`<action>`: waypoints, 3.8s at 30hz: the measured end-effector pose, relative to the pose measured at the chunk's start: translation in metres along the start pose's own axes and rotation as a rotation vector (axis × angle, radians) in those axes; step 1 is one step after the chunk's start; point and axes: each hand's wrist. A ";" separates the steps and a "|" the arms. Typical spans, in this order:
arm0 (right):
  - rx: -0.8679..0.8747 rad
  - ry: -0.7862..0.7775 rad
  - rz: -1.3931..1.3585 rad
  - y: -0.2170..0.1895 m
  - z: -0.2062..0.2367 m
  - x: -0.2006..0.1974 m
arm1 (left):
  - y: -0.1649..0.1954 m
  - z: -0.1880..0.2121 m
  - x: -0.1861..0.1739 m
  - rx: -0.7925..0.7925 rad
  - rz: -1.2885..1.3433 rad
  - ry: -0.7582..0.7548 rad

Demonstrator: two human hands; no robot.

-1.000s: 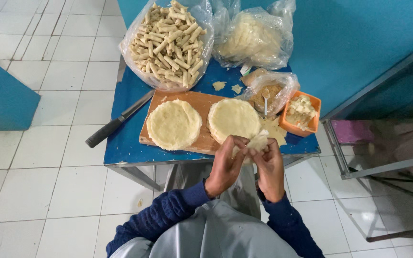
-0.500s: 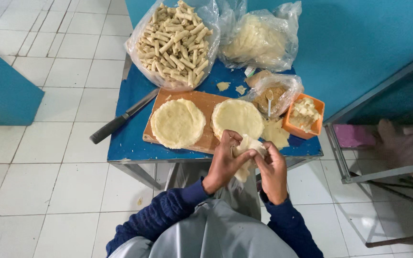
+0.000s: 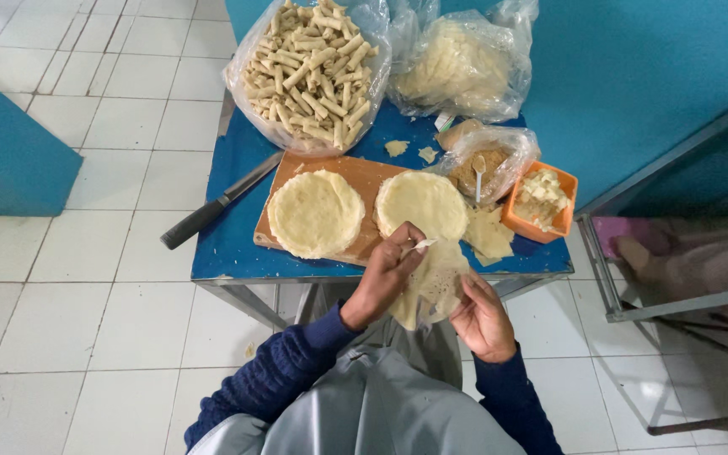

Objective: The person sits at a small table and stretches and flattens round dough pieces by hand, pulling the edges to widen each disc and stacking the flattened dough on a cutting board. A bag of rolled dough pieces, a knife, and a container of flour sit on the table.

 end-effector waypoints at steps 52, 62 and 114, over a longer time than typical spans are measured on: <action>-0.265 -0.039 0.993 -0.086 -0.095 0.082 | 0.023 -0.094 -0.046 0.198 -0.592 0.003; -0.755 0.200 1.634 -0.069 -0.119 0.058 | -0.013 -0.101 -0.060 0.205 -0.775 0.048; -0.699 -0.018 1.340 0.035 -0.051 0.174 | 0.011 0.046 -0.066 0.093 0.274 0.440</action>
Point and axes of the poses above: each hand's wrist, its own z-axis away from the middle knuckle, its own x-axis out of the palm, y = z × x, and after that the axes turned 4 degrees about x, right-handed
